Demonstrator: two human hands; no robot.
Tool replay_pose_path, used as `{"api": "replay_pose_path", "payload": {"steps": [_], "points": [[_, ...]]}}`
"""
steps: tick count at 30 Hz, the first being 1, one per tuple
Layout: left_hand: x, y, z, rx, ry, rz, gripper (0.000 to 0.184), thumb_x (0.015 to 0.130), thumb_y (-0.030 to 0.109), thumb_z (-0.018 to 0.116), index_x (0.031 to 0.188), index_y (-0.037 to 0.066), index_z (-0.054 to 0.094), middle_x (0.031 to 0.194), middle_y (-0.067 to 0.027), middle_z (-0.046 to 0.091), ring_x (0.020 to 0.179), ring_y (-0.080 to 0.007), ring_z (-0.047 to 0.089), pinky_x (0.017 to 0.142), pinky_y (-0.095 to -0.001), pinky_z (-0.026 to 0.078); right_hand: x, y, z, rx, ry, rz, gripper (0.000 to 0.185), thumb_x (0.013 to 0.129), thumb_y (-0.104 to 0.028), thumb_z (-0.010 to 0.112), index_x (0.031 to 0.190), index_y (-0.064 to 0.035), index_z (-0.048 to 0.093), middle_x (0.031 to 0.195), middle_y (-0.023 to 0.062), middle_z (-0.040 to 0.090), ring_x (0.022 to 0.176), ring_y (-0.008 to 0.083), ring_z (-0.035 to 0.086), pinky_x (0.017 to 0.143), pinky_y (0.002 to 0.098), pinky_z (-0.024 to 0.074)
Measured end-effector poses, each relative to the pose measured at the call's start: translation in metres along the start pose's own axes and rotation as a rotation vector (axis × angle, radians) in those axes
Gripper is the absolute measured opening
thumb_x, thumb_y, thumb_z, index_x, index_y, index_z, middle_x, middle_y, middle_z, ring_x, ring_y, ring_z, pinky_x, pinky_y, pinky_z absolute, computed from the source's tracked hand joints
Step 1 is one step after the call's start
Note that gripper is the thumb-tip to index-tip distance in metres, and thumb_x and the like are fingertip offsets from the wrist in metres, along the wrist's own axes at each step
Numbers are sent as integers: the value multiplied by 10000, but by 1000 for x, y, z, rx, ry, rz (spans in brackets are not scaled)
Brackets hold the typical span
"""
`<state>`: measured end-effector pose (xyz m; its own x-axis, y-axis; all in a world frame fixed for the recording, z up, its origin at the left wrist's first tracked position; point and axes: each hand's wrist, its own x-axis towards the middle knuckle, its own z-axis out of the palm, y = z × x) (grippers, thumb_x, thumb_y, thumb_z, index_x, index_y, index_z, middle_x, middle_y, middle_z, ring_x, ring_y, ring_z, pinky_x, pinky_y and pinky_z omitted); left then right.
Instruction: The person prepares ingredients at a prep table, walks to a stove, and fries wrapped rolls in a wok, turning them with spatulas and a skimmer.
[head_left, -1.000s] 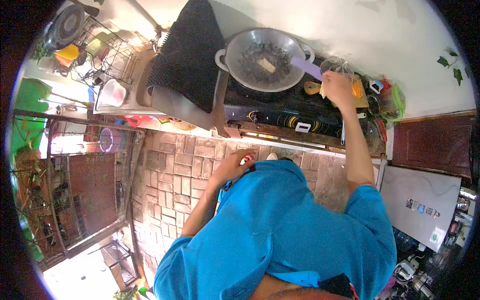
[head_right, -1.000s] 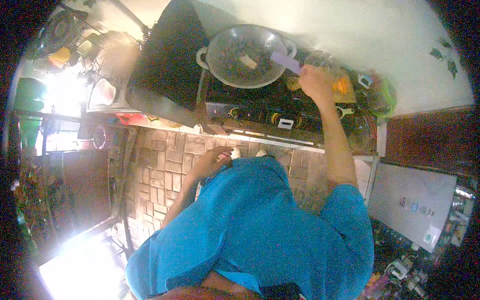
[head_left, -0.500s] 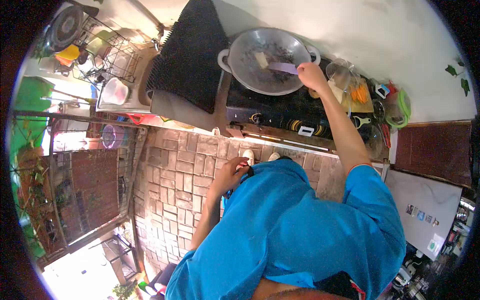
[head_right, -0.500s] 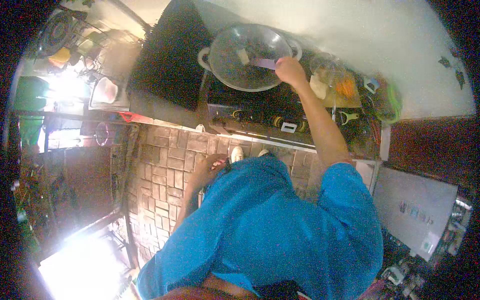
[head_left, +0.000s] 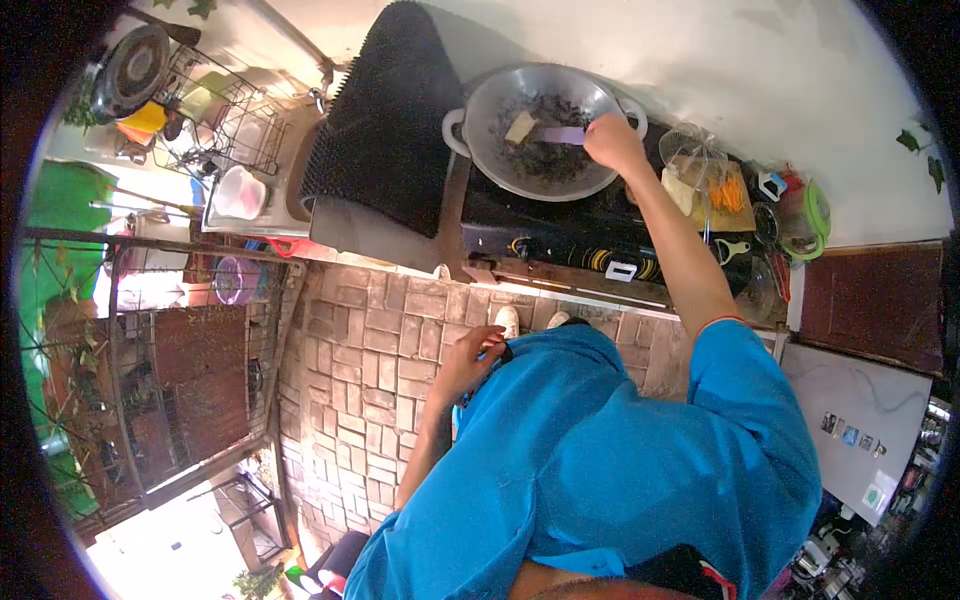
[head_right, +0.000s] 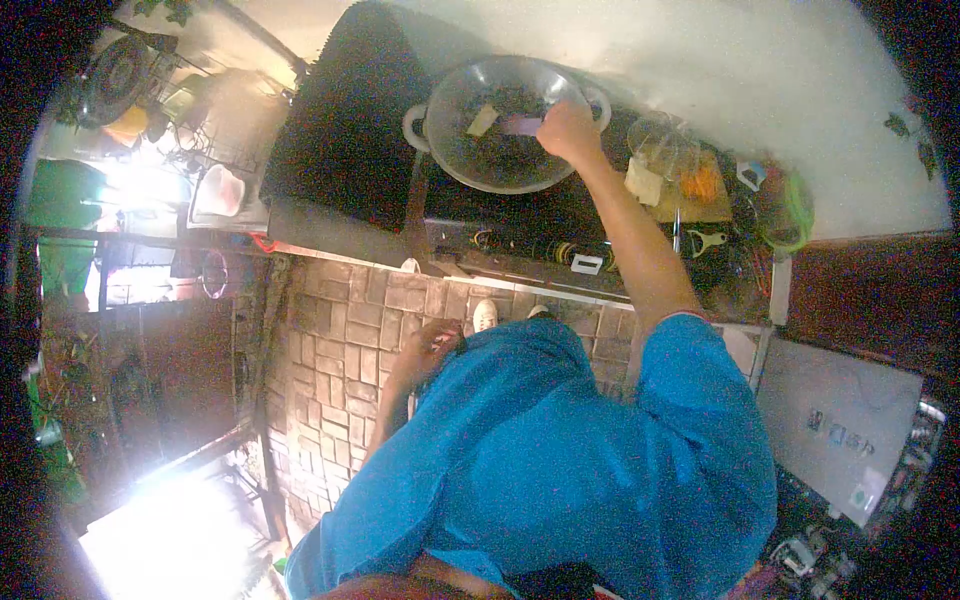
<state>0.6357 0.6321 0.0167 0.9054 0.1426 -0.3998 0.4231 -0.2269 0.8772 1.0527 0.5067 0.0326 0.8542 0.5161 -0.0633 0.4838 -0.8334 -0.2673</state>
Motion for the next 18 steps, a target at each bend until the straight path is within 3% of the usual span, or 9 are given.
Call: {"api": "replay_pose_path", "payload": {"steps": [10,12,18], "points": [[-6,-1,-3,13,31,-29,296,915,140,597,1180,9,595,1069,-145,655,995,-230,642,858,-342,524,3,-32,2,217,55,-17,257,840,-193,502,937,-92,716,874,174,678,844,370,644,795,458,499],[-8,1,-4,22,30,-42,296,914,141,598,1180,11,596,1070,-141,655,992,-226,643,855,-340,524,4,-37,-1,264,146,-131,264,853,-199,496,948,-87,715,899,175,679,871,365,644,807,456,498],[-11,-2,-6,6,47,-21,305,910,142,605,1187,15,592,1063,-136,657,986,-219,644,845,-335,525,6,-66,-18,291,74,-79,239,811,-183,518,892,-111,730,904,194,682,874,393,657,818,486,519]]}}
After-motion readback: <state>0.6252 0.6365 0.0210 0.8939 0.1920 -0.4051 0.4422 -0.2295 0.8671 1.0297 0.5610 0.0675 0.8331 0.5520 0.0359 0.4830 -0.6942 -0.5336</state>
